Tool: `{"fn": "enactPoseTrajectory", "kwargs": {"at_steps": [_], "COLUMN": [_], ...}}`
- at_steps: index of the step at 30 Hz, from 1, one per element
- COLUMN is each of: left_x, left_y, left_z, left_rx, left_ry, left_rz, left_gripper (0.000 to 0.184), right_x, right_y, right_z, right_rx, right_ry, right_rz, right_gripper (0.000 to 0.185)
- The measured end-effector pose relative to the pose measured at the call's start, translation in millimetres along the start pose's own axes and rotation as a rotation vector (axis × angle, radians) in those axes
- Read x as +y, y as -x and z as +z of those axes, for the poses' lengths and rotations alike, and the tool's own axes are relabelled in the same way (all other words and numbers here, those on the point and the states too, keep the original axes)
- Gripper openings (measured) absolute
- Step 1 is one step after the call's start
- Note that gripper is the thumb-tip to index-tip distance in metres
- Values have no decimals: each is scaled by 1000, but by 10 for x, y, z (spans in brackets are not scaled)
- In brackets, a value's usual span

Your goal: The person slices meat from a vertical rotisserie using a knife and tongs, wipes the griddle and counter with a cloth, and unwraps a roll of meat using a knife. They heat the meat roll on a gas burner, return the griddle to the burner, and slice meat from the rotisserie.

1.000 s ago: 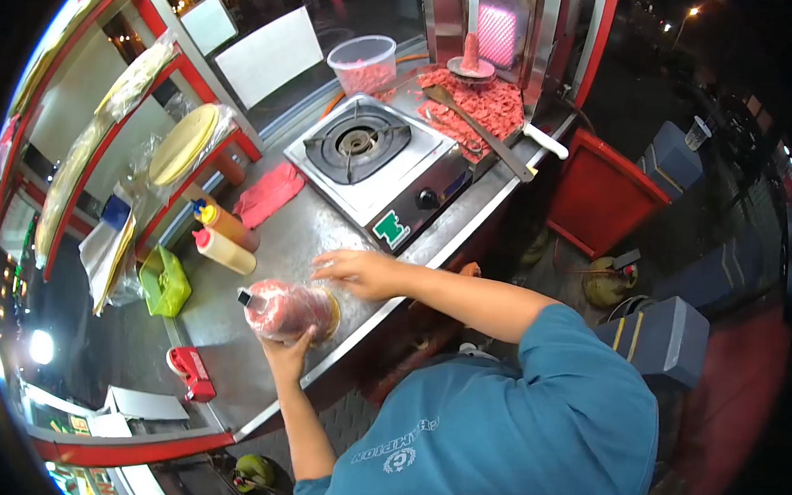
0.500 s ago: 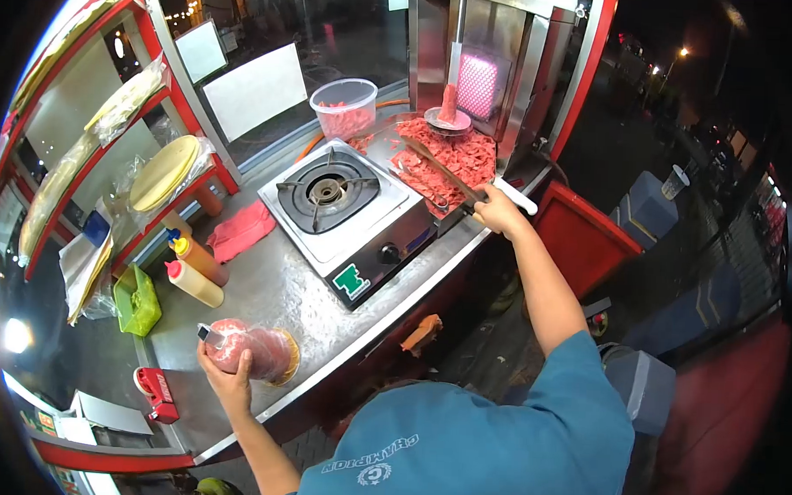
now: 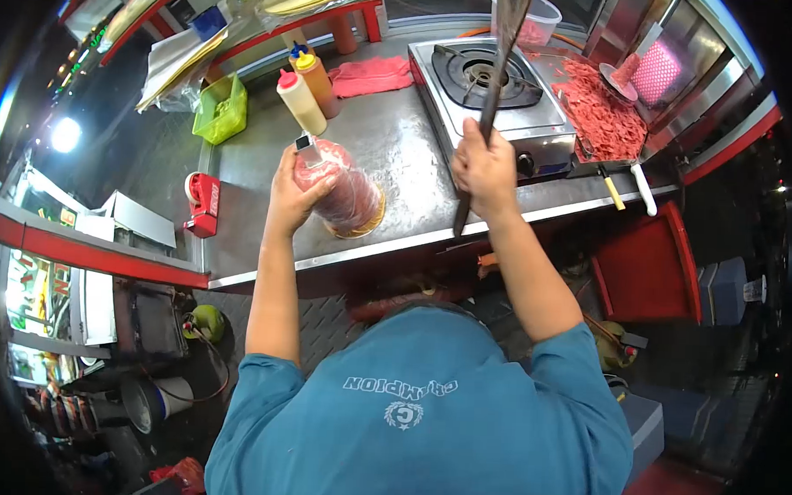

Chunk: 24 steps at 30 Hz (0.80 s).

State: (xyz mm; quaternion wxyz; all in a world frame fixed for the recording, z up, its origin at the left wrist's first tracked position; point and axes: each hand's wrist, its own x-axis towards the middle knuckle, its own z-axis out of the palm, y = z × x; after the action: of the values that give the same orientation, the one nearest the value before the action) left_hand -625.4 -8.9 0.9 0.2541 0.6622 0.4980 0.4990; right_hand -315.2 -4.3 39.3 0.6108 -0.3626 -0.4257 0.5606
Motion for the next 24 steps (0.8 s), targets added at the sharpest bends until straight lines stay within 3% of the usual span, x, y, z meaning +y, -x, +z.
{"fn": "enactPoseTrajectory", "kwargs": {"at_steps": [3, 5, 7, 9, 13, 15, 17, 20, 23, 24], "left_x": [-45, -63, 2, 18, 60, 70, 53, 45, 90, 92], "left_y": [-15, -12, 6, 62, 207, 175, 151, 162, 206, 204], "left_z": [-28, -25, 3, 45, 155, 162, 176, 206, 210, 208], "left_rx": [-47, -53, 7, 75, 197, 217, 227, 226, 229, 224], "left_ry": [46, 63, 28, -5, -93, -146, -156, -181, -182, -181], "left_rz": [-19, -36, -55, -52, -49, -42, -53, -61, -61, -66], "left_gripper": [76, 75, 76, 77, 80, 81, 82, 84, 84, 84], "right_x": [95, 184, 559, 1232, 954, 644, 679, 1332, 1301, 1196], "right_y": [-224, -289, -351, -380, -434, -389, -389, -424, -521, -523], "right_z": [602, 755, 770, 704, 823, 968, 971, 799, 804, 833], "right_rx": [-21, -7, 49, 145, 103, 87, 90, 115, 101, 91], "right_ry": [-91, -191, -123, 222, 244, 0, -36, 342, 410, 259], "right_rz": [-235, -267, -241, -322, -467, -380, -411, -454, -457, -432], "right_gripper": [30, 32, 35, 38, 40, 47, 44, 40, 38, 38]}}
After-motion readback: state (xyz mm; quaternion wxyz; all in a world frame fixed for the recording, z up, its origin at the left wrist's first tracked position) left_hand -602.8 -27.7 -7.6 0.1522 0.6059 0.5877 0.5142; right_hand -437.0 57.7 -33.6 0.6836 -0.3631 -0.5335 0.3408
